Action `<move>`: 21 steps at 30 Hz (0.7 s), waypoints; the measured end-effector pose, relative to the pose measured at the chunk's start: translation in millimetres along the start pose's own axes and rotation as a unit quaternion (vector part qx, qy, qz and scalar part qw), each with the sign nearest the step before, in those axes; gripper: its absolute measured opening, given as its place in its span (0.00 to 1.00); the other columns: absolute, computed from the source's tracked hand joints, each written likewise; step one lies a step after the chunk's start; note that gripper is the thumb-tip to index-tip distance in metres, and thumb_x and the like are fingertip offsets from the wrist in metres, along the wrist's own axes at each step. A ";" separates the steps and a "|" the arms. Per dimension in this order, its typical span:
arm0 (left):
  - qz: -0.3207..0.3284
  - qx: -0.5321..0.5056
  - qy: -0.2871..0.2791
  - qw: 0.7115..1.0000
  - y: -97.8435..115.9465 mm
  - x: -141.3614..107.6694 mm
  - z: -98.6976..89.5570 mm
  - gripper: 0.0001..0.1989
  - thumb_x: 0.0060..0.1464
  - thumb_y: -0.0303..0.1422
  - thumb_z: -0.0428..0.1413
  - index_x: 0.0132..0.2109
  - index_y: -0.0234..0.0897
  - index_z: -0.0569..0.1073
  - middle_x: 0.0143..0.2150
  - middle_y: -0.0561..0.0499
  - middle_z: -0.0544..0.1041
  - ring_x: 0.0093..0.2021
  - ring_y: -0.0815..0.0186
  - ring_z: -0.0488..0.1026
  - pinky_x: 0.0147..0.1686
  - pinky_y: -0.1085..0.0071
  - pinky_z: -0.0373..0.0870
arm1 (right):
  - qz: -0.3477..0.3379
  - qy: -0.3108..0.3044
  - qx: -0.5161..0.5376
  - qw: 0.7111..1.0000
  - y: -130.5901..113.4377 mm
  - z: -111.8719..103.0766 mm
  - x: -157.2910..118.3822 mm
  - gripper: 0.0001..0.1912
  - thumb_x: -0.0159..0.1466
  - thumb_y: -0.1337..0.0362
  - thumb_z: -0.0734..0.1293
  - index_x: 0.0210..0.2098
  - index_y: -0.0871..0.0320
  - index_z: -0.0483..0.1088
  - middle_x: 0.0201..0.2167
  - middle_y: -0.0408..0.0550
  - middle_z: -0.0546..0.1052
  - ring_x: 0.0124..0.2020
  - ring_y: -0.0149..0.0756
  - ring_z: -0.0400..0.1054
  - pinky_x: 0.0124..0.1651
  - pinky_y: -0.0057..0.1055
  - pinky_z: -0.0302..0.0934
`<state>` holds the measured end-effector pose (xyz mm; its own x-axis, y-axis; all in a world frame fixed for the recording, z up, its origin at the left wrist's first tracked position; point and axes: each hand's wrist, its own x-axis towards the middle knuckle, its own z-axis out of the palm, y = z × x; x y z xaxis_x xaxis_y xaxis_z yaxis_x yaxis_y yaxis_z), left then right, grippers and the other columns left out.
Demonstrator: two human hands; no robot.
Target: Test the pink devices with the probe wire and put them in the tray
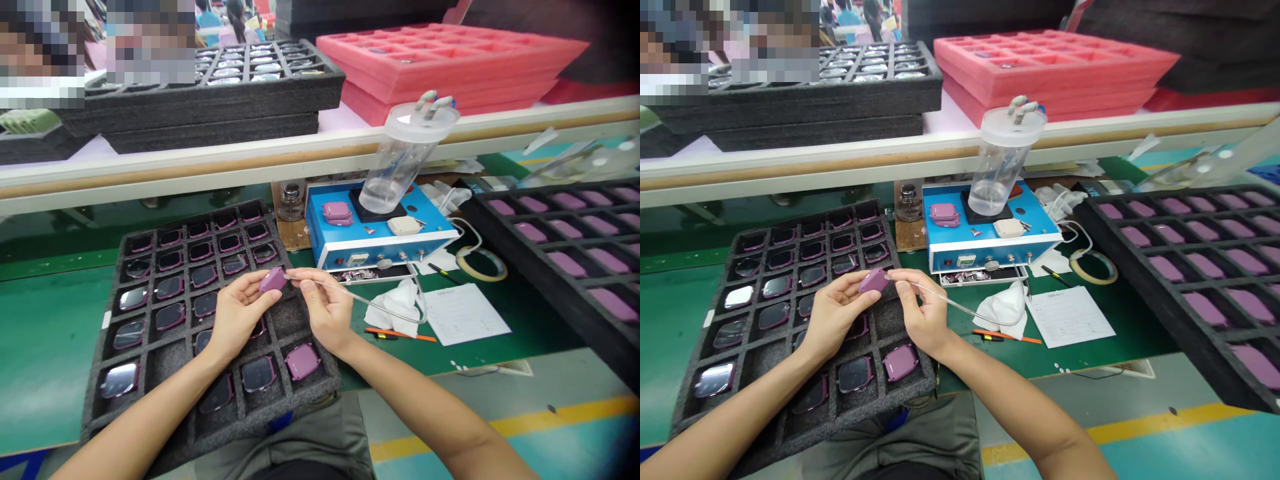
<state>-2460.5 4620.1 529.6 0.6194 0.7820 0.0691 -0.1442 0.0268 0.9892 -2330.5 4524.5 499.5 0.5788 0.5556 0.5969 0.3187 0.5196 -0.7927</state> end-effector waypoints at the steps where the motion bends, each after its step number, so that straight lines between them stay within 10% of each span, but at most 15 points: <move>1: 0.001 0.000 0.000 1.000 0.0 0.1 0.0 0.27 0.42 0.38 0.74 0.49 0.34 0.80 0.51 0.41 0.83 0.51 0.54 0.81 0.60 0.57 0.74 | 0.000 0.000 0.000 1.000 0.3 0.0 0.0 0.09 0.72 0.61 0.65 0.46 0.53 0.78 0.46 0.50 0.82 0.48 0.38 0.78 0.50 0.37 0.76; 12: 0.075 0.124 -0.024 0.989 0.3 -7.4 5.0 0.19 0.54 0.38 0.66 0.51 0.36 0.78 0.47 0.45 0.83 0.45 0.58 0.80 0.49 0.62 0.75 | -0.047 0.054 -0.022 0.997 -7.7 -6.4 1.8 0.10 0.72 0.58 0.65 0.45 0.53 0.78 0.43 0.50 0.82 0.46 0.40 0.79 0.49 0.39 0.76; 21: 0.229 0.511 -0.119 0.820 4.7 -25.5 6.2 0.08 0.62 0.36 0.58 0.42 0.39 0.81 0.49 0.43 0.80 0.52 0.52 0.70 0.54 0.52 0.67 | -0.033 0.109 -0.038 0.993 -10.4 -9.9 6.0 0.12 0.72 0.55 0.65 0.43 0.54 0.77 0.40 0.50 0.82 0.42 0.40 0.80 0.46 0.39 0.77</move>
<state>-2472.2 4596.5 533.3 0.8315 0.4176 0.3664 0.2436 -0.8668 0.4351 -2322.9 4516.0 510.1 0.7005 0.3639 0.6139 0.4123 0.4957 -0.7644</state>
